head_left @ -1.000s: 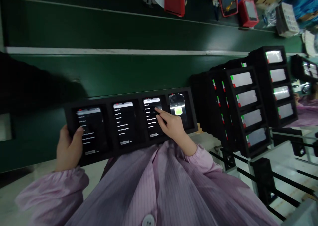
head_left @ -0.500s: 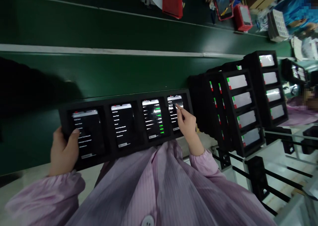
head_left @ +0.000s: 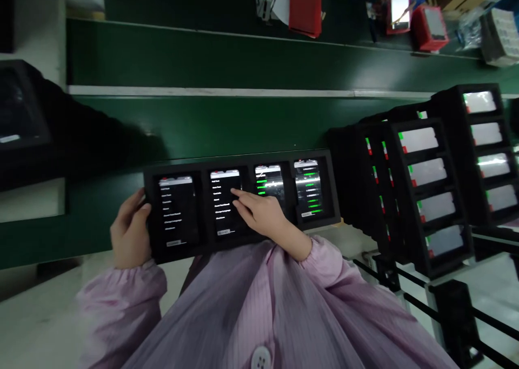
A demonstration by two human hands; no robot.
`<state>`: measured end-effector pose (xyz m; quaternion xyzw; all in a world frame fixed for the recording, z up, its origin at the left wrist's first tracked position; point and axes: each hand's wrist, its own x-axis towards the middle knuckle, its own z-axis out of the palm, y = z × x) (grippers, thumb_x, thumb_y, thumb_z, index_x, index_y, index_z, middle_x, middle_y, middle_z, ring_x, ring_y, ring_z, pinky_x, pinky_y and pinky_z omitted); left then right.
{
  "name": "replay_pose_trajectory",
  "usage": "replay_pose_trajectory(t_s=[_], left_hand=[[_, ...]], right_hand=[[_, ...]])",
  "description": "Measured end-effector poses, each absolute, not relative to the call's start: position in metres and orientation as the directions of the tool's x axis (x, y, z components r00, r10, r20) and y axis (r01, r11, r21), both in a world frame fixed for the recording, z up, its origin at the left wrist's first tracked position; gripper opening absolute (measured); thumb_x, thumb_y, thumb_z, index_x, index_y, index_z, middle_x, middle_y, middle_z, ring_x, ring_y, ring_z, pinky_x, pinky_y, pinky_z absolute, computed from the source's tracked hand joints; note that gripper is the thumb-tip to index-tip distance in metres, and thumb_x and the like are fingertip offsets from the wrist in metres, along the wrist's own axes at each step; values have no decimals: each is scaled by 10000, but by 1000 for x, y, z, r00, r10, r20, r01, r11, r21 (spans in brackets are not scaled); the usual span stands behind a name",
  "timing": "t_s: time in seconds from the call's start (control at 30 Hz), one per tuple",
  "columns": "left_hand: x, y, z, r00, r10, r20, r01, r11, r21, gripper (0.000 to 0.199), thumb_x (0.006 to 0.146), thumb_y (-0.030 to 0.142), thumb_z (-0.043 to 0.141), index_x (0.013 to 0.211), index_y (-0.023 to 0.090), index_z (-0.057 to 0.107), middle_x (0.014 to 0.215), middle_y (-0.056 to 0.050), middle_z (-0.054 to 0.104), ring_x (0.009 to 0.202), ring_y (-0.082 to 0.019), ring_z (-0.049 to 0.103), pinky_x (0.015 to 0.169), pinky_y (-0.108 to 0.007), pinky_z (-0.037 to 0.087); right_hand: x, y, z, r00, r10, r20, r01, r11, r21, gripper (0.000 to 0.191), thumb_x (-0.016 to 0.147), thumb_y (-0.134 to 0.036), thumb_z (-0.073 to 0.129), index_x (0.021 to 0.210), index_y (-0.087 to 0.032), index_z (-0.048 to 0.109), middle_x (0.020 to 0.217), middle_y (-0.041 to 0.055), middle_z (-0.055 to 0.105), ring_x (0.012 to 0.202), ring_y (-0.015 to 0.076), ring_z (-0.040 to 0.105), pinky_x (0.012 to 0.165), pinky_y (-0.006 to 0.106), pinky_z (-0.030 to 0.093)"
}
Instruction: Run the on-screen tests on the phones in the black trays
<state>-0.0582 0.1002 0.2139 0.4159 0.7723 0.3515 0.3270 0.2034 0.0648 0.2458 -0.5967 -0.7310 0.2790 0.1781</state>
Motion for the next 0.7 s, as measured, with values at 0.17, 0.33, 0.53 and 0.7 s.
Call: replay_pose_trajectory(t_s=[0.17,0.33,0.53,0.7], left_hand=[[-47,115,221,-476,786,-396,183,528,829,512,715,346,687,1187,147,677,1139,-141,728,1061,-266,681,989,-424,529],[-46,127,214,-444,808,-387,208,513,833,494,665,294,776,1121,180,624,1193,-136,691,998,-216,667,911,-365,542],[-49,123,216,-437,813,-385,125,479,869,385,670,322,738,1026,215,637,1102,-74,702,961,-193,654,827,-313,557],[-57,115,222,-416,783,-463,54,530,846,409,637,314,734,1034,232,684,1138,-60,723,1117,-234,642,986,-358,521]], right_hand=[[196,77,242,-155,986,-69,798,83,-597,289,1051,-313,476,1105,-241,750,1240,24,750,1060,195,750,748,264,604],[211,67,251,-100,994,37,711,97,-696,314,1049,-278,455,1183,-230,735,1177,25,776,950,165,767,756,247,599],[225,51,255,-45,992,117,658,117,-744,336,1056,-246,426,1180,-176,730,1146,50,785,931,155,763,772,234,591],[222,44,251,-94,992,89,671,129,-730,329,1058,-256,428,1152,-183,734,1134,53,788,880,142,769,762,225,591]])
